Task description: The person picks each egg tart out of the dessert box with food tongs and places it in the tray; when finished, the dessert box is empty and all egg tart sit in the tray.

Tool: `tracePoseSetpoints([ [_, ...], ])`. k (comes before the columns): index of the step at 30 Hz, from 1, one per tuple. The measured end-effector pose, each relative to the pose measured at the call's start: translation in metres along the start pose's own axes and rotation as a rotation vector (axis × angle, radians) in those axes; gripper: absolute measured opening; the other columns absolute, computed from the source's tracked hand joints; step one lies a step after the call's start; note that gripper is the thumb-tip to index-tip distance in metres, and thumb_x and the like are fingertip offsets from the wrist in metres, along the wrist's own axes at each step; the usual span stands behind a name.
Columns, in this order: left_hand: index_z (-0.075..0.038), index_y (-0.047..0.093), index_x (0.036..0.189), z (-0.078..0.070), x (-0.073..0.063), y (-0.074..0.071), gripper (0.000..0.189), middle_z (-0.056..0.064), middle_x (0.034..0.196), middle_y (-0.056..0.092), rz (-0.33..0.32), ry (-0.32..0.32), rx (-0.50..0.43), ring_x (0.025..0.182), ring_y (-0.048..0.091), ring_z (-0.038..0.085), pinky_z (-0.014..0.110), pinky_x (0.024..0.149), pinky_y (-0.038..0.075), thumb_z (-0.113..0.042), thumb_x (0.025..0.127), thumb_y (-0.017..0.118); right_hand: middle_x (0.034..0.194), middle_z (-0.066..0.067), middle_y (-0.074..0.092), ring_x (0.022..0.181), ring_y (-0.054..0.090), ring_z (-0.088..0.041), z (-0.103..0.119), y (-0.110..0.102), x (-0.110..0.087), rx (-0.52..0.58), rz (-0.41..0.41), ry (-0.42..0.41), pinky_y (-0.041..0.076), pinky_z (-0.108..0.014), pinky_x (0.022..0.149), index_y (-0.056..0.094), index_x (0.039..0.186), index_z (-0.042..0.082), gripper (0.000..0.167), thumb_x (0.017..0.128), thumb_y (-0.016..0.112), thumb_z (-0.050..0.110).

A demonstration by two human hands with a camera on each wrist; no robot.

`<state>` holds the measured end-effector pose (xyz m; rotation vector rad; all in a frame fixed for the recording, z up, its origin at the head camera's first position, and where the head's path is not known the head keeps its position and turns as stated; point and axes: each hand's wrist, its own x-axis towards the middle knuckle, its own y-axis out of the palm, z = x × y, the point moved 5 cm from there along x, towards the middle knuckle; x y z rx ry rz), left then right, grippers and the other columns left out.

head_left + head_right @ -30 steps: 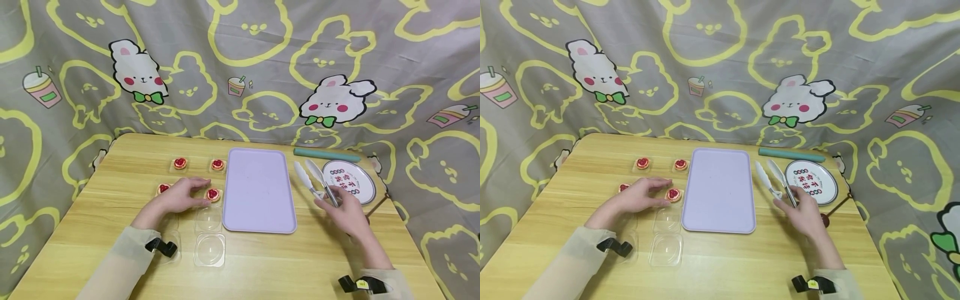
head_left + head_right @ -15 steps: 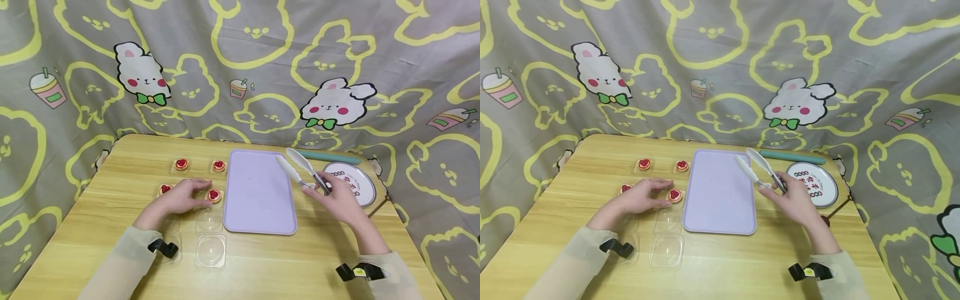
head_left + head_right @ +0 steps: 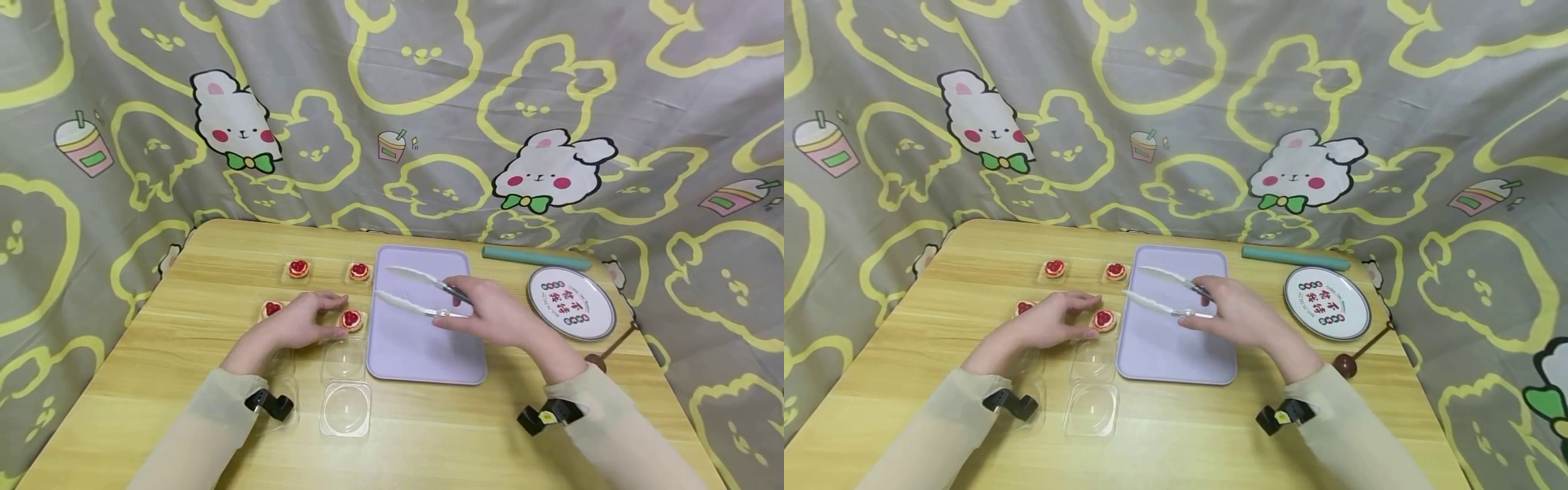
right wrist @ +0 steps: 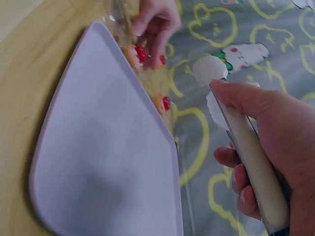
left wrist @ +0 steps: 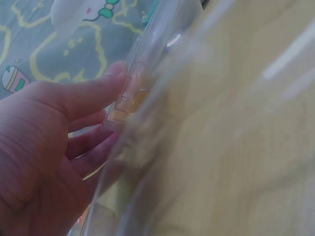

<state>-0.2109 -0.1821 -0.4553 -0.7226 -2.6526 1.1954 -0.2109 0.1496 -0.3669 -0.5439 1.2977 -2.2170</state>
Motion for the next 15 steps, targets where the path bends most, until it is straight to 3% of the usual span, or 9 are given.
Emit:
tracePoseSetpoints([
  [10,-0.002,0.054,0.152,0.000,0.002,0.000,0.079,0.018,0.152,0.056,-0.011,0.008,-0.015,0.142,0.049,0.039,0.054,0.121,0.034,-0.033,0.088,0.089,0.106,-0.002,0.072,0.089,0.066,-0.019,0.027,0.024,0.050,-0.163,0.237,-0.104,0.055,-0.039,0.078,0.068,0.135,0.009,0.065,0.091,0.080,0.054],
  [15,-0.001,0.055,0.151,0.001,0.001,0.000,0.079,0.017,0.149,0.059,-0.022,0.001,-0.035,0.138,0.053,0.038,0.055,0.118,0.038,-0.031,0.087,0.090,0.102,-0.001,0.071,0.082,0.061,-0.015,0.039,0.033,0.067,-0.238,0.337,-0.098,0.052,-0.039,0.072,0.069,0.134,0.011,0.063,0.089,0.082,0.054],
])
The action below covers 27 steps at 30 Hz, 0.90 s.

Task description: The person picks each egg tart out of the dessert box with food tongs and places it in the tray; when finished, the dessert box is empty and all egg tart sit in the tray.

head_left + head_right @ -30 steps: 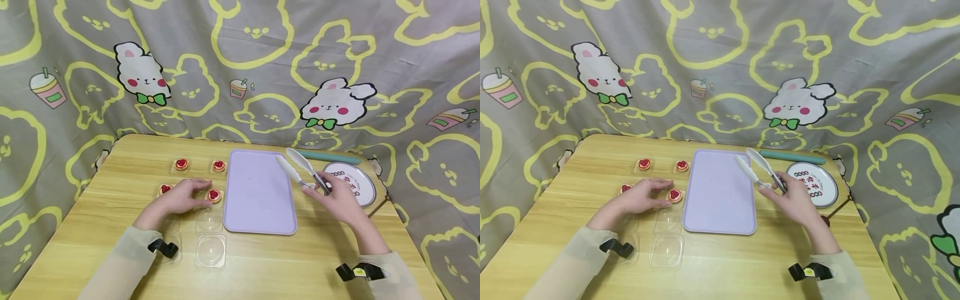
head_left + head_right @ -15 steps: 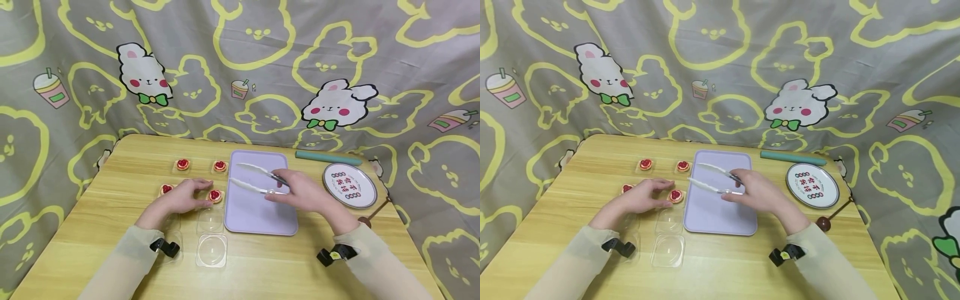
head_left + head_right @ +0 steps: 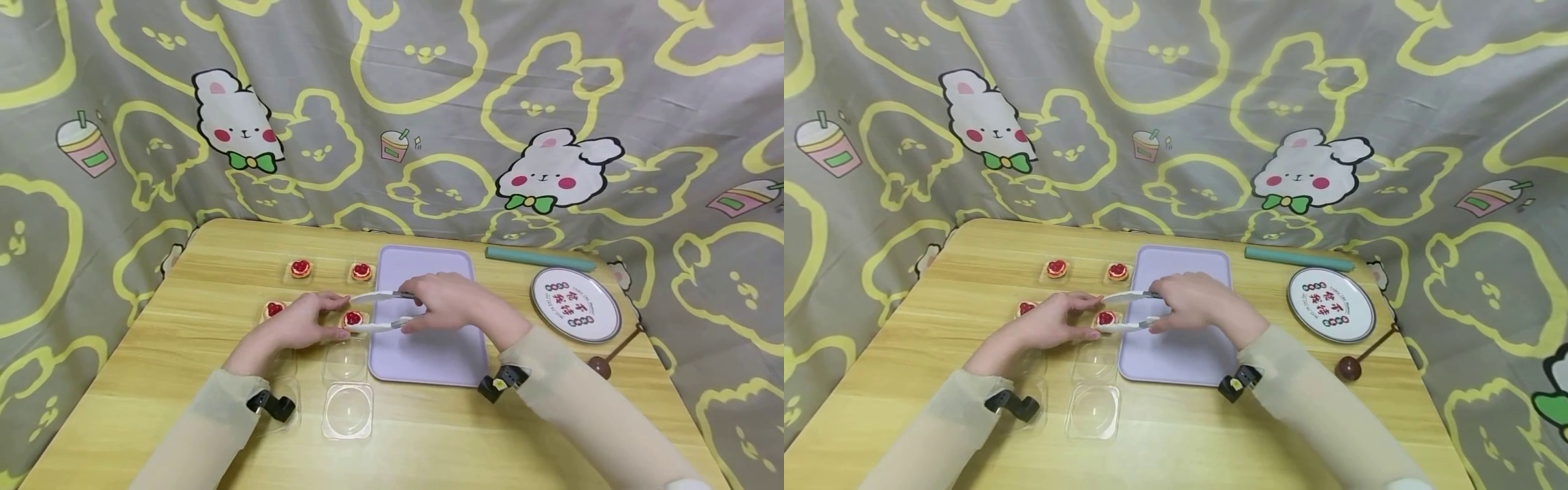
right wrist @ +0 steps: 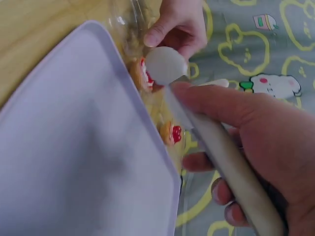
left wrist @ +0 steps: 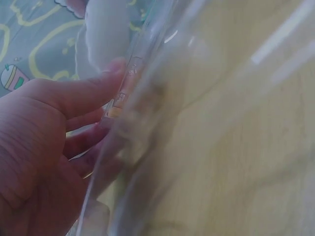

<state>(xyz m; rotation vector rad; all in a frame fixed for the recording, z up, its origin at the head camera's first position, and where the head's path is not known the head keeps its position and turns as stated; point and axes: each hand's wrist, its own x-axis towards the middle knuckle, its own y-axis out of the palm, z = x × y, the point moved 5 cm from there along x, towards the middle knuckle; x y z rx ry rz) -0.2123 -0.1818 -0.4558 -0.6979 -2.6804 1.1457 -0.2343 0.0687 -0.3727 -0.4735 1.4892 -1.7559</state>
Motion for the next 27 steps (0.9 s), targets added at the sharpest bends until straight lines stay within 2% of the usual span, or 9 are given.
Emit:
tracePoseSetpoints([
  [7,0.000,0.056,0.150,-0.003,0.000,0.000,0.078,0.017,0.147,0.061,-0.003,0.002,-0.004,0.136,0.055,0.036,0.054,0.117,0.041,-0.028,0.086,0.091,0.085,0.004,0.062,0.073,0.057,-0.016,0.011,-0.005,0.014,-0.068,0.089,0.025,0.049,-0.037,0.064,0.073,0.122,0.011,0.053,0.088,0.084,0.051],
  [15,0.000,0.056,0.149,-0.004,0.000,-0.001,0.078,0.018,0.146,0.061,0.005,-0.004,-0.017,0.136,0.055,0.038,0.054,0.117,0.040,-0.026,0.085,0.092,0.089,0.005,0.063,0.074,0.058,-0.018,0.025,-0.014,0.024,-0.172,0.170,0.049,0.050,-0.038,0.066,0.072,0.117,0.012,0.046,0.088,0.085,0.046],
  [23,0.000,0.057,0.149,-0.002,0.000,0.000,0.077,0.018,0.146,0.061,0.007,0.003,-0.026,0.136,0.055,0.038,0.055,0.117,0.040,-0.027,0.086,0.091,0.092,0.004,0.064,0.076,0.060,-0.018,0.030,-0.009,0.028,-0.266,0.165,0.010,0.055,-0.040,0.071,0.073,0.114,0.012,0.041,0.092,0.083,0.045],
  [27,0.000,0.057,0.149,-0.002,0.000,0.000,0.077,0.017,0.145,0.062,0.006,0.002,-0.025,0.135,0.056,0.037,0.055,0.117,0.040,-0.028,0.086,0.091,0.093,0.002,0.065,0.077,0.060,-0.018,0.029,-0.008,0.027,-0.269,0.157,-0.007,0.056,-0.042,0.073,0.072,0.115,0.011,0.042,0.093,0.081,0.045],
])
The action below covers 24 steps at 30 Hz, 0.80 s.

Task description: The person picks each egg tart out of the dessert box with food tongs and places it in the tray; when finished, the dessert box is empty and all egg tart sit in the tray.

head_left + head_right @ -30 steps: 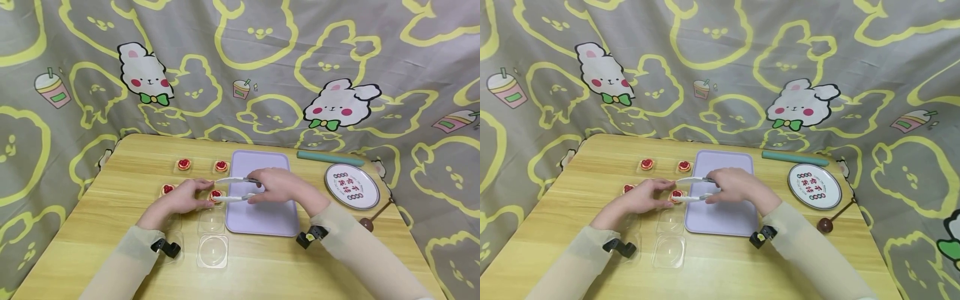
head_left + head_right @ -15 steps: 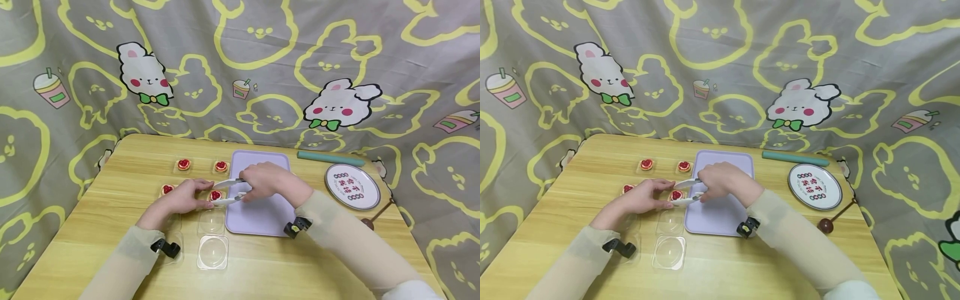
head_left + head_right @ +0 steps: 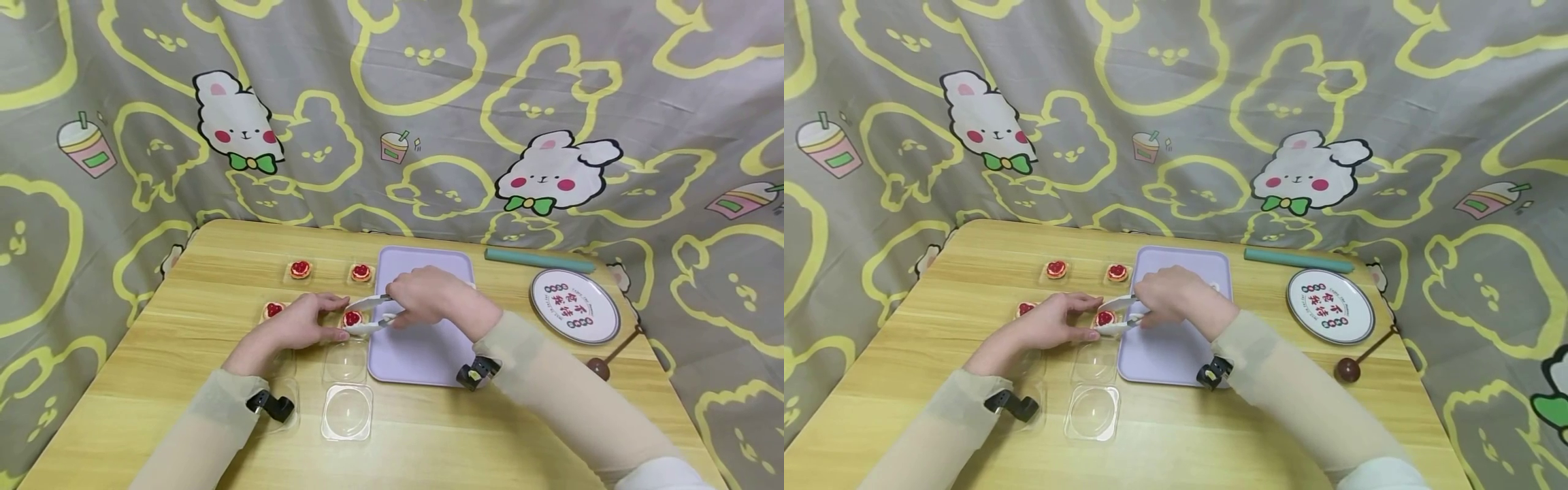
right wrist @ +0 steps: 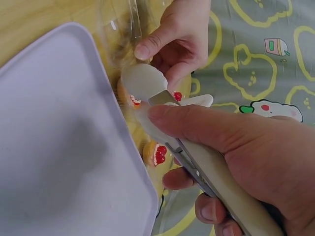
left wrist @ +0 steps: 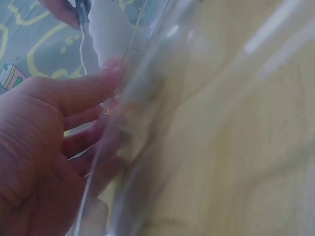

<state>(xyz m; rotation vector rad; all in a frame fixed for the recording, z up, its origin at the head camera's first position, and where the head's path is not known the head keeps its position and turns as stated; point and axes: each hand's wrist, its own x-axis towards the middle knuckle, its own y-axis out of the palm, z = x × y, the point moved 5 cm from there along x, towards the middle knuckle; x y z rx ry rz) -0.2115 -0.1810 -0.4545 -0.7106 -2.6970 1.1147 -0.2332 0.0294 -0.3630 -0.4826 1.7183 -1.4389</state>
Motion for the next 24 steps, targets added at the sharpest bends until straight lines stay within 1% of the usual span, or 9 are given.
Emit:
tracePoseSetpoints([
  [7,0.000,0.057,0.149,-0.001,-0.001,0.000,0.077,0.016,0.144,0.063,-0.005,0.000,0.003,0.135,0.056,0.036,0.054,0.117,0.040,-0.026,0.086,0.092,0.093,0.006,0.064,0.079,0.060,-0.017,-0.009,-0.001,-0.006,0.058,-0.007,0.006,0.054,-0.040,0.073,0.072,0.122,0.012,0.045,0.094,0.080,0.046],
  [12,0.000,0.058,0.149,-0.001,-0.001,-0.001,0.076,0.017,0.145,0.062,-0.007,0.001,0.006,0.137,0.055,0.038,0.055,0.118,0.039,-0.028,0.086,0.091,0.088,0.007,0.063,0.076,0.059,-0.016,-0.020,-0.006,-0.014,0.112,-0.022,0.024,0.051,-0.037,0.067,0.072,0.122,0.014,0.043,0.094,0.081,0.044],
  [14,-0.001,0.058,0.149,0.000,-0.001,0.000,0.076,0.017,0.146,0.062,-0.006,0.001,0.007,0.137,0.054,0.038,0.055,0.118,0.039,-0.029,0.086,0.091,0.086,0.007,0.063,0.074,0.058,-0.016,-0.025,-0.009,-0.018,0.121,-0.040,0.026,0.050,-0.036,0.064,0.072,0.120,0.014,0.042,0.094,0.081,0.045],
  [18,-0.002,0.058,0.150,0.003,0.000,0.000,0.076,0.018,0.148,0.060,-0.001,-0.008,0.010,0.139,0.053,0.038,0.053,0.118,0.039,-0.030,0.087,0.090,0.084,0.004,0.061,0.073,0.056,-0.016,-0.037,-0.016,-0.029,0.152,-0.080,0.012,0.048,-0.035,0.064,0.071,0.116,0.012,0.039,0.094,0.081,0.043],
  [22,-0.002,0.058,0.150,0.003,0.000,0.000,0.075,0.017,0.148,0.060,0.005,-0.013,0.011,0.139,0.053,0.038,0.053,0.119,0.038,-0.030,0.088,0.090,0.083,0.002,0.060,0.072,0.053,-0.016,-0.050,-0.020,-0.039,0.196,-0.089,0.025,0.045,-0.034,0.063,0.069,0.111,0.011,0.037,0.095,0.081,0.042],
  [24,-0.002,0.058,0.150,0.003,0.000,0.000,0.075,0.018,0.148,0.060,0.006,-0.008,0.008,0.139,0.052,0.038,0.054,0.119,0.038,-0.029,0.088,0.090,0.082,0.001,0.059,0.070,0.052,-0.016,-0.058,-0.021,-0.044,0.199,-0.089,0.040,0.043,-0.033,0.062,0.068,0.110,0.012,0.037,0.095,0.081,0.043],
])
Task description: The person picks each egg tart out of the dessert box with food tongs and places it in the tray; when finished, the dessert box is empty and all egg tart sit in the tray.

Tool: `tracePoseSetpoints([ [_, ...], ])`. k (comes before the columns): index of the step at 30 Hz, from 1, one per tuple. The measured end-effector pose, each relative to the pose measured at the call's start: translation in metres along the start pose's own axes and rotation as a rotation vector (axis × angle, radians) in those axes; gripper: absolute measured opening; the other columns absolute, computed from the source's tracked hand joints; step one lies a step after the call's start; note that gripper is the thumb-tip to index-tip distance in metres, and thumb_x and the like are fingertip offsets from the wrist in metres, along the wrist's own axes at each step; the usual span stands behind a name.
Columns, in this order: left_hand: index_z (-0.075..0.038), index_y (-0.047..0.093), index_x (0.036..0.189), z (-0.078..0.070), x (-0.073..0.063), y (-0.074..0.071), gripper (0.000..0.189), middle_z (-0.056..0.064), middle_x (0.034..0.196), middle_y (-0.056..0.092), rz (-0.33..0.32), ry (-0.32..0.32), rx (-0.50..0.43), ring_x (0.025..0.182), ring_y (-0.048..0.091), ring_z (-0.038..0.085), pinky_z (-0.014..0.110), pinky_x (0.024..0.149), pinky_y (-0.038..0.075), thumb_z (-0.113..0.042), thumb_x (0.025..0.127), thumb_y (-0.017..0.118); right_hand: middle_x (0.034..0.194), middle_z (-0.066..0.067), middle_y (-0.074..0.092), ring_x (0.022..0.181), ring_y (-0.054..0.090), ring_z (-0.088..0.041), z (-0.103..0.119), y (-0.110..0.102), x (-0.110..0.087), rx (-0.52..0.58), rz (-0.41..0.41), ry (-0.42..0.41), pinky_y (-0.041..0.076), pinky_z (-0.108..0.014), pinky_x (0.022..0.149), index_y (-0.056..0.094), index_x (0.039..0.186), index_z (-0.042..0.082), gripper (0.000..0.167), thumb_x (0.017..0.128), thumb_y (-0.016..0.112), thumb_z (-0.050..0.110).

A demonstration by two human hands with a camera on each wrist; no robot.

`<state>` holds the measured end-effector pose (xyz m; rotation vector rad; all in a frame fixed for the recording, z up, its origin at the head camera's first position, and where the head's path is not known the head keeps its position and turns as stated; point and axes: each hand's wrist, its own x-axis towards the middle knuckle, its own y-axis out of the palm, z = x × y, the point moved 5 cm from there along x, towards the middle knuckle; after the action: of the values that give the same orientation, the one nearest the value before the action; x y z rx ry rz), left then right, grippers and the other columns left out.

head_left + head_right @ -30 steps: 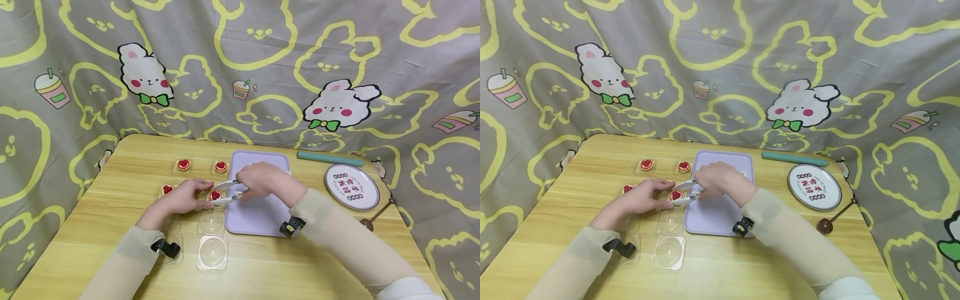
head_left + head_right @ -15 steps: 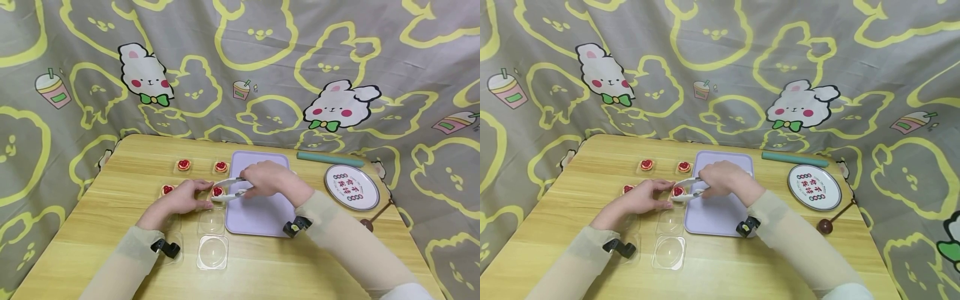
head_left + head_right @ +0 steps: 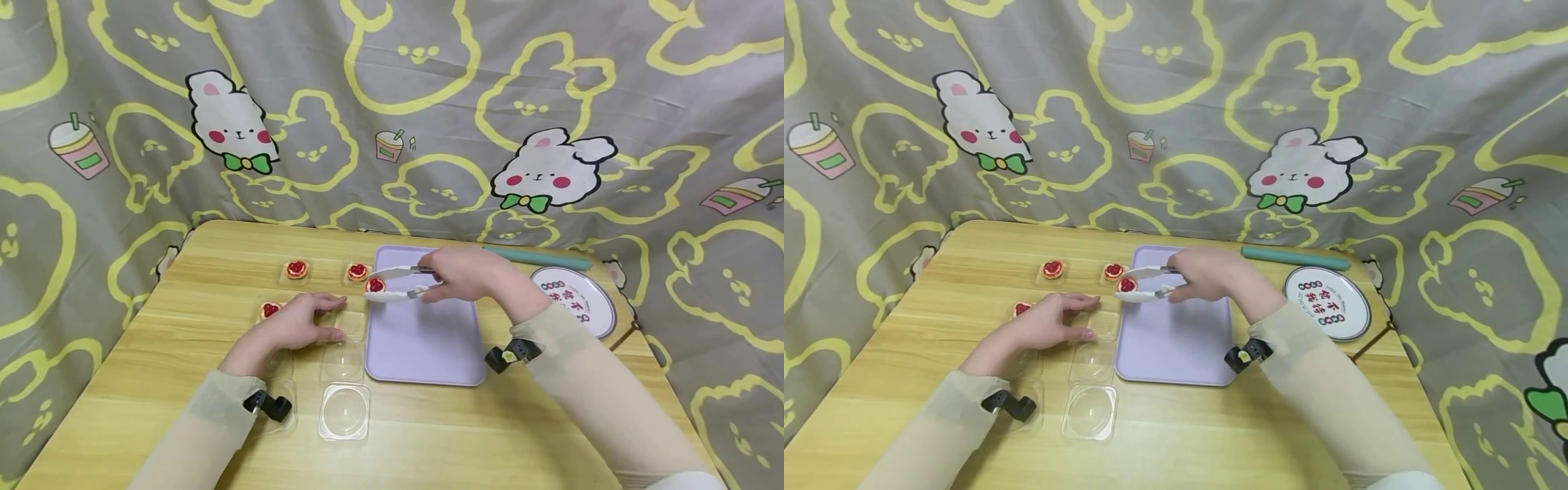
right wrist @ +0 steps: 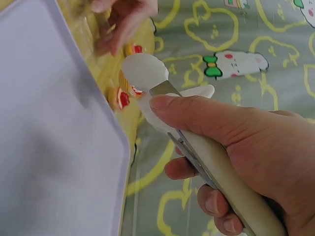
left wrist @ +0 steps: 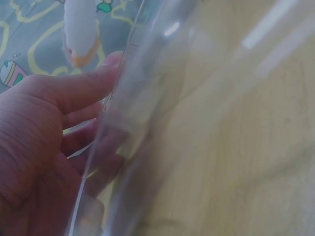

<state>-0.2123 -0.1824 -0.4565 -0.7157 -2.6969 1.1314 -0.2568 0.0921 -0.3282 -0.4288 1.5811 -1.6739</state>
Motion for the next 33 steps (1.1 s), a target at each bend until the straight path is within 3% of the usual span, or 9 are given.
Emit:
tracePoseSetpoints([
  [10,-0.002,0.057,0.150,0.000,-0.001,-0.002,0.076,0.019,0.149,0.059,-0.001,0.011,0.021,0.140,0.052,0.039,0.054,0.119,0.037,-0.031,0.088,0.089,0.078,0.000,0.058,0.068,0.052,-0.018,-0.039,0.007,-0.002,0.012,0.003,0.092,0.041,-0.036,0.061,0.070,0.108,0.011,0.038,0.094,0.081,0.044],
  [16,-0.002,0.057,0.150,-0.001,-0.001,-0.001,0.076,0.019,0.149,0.059,-0.003,0.018,0.025,0.140,0.051,0.040,0.054,0.120,0.036,-0.031,0.088,0.089,0.077,-0.001,0.056,0.069,0.051,-0.018,-0.057,0.020,0.003,0.052,0.003,0.102,0.041,-0.035,0.063,0.068,0.100,0.011,0.031,0.095,0.081,0.039],
  [22,-0.002,0.057,0.151,-0.002,0.000,0.000,0.076,0.018,0.149,0.059,0.001,0.018,0.028,0.141,0.051,0.039,0.054,0.121,0.035,-0.032,0.089,0.089,0.075,-0.001,0.055,0.068,0.050,-0.018,-0.068,0.028,0.008,0.072,-0.010,0.102,0.041,-0.035,0.063,0.067,0.095,0.011,0.030,0.094,0.082,0.037],
  [33,-0.002,0.056,0.152,-0.001,-0.003,-0.001,0.076,0.019,0.151,0.057,0.006,0.016,0.035,0.143,0.049,0.039,0.054,0.122,0.032,-0.032,0.090,0.088,0.077,-0.001,0.057,0.069,0.052,-0.018,-0.078,0.041,0.012,0.116,-0.008,0.110,0.043,-0.036,0.062,0.067,0.103,0.010,0.033,0.096,0.079,0.040],
])
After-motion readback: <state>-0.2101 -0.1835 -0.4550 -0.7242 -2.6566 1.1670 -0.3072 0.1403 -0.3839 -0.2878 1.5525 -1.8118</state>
